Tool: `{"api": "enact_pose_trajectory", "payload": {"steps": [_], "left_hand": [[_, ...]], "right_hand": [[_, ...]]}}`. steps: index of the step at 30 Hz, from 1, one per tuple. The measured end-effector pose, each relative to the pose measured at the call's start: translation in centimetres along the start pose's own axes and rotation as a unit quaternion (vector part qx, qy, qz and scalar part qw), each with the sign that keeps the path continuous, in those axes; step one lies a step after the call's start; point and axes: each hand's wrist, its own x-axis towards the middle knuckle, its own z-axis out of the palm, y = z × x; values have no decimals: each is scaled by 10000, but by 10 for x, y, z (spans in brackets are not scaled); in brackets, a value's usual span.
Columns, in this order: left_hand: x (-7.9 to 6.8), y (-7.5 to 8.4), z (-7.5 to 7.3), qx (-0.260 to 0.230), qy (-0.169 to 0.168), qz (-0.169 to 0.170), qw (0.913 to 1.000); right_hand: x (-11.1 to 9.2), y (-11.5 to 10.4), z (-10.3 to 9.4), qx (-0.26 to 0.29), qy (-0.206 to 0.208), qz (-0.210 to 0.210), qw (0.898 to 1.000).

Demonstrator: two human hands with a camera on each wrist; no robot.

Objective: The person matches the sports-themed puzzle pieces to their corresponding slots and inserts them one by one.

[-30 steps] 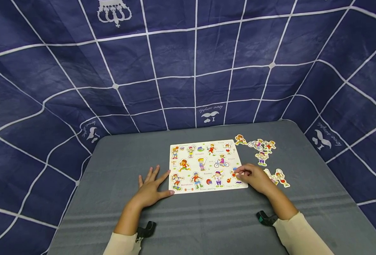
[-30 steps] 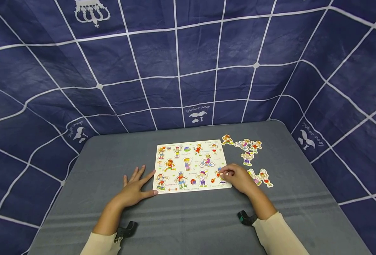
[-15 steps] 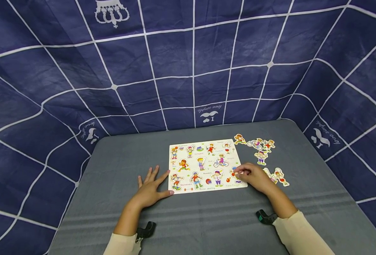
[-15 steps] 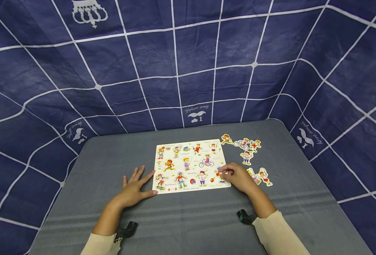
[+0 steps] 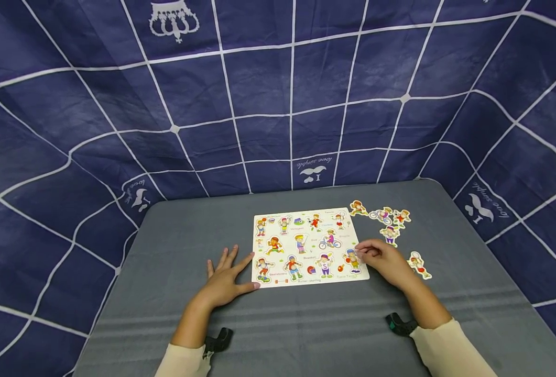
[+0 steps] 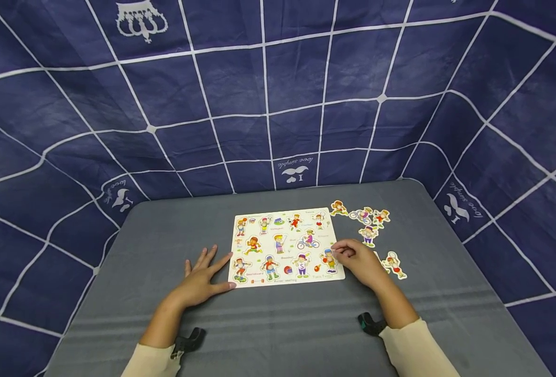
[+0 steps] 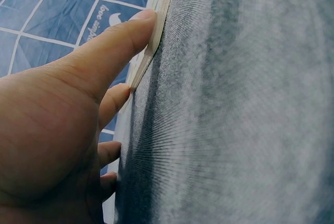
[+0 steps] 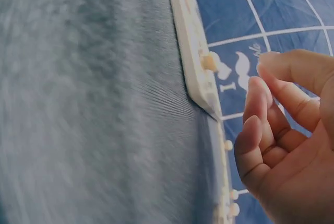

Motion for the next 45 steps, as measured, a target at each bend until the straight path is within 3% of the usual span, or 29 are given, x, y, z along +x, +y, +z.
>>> {"api": "enact_pose_trajectory", "payload": {"steps": [8, 27, 32, 45], "left_hand": [[-1, 2, 0, -3, 1, -41, 10000], [0, 1, 0, -6, 13, -51, 10000], [0, 2, 0, -2, 21, -39, 10000], [-1, 2, 0, -49, 75, 4, 10000]], "right_hand": [[-18, 0, -17, -46, 311, 66, 9995], [-42, 33, -58, 122, 755, -182, 9969], [-46, 40, -71, -380, 872, 48, 9955], [-55, 49, -86, -859, 648, 687, 9918]]}}
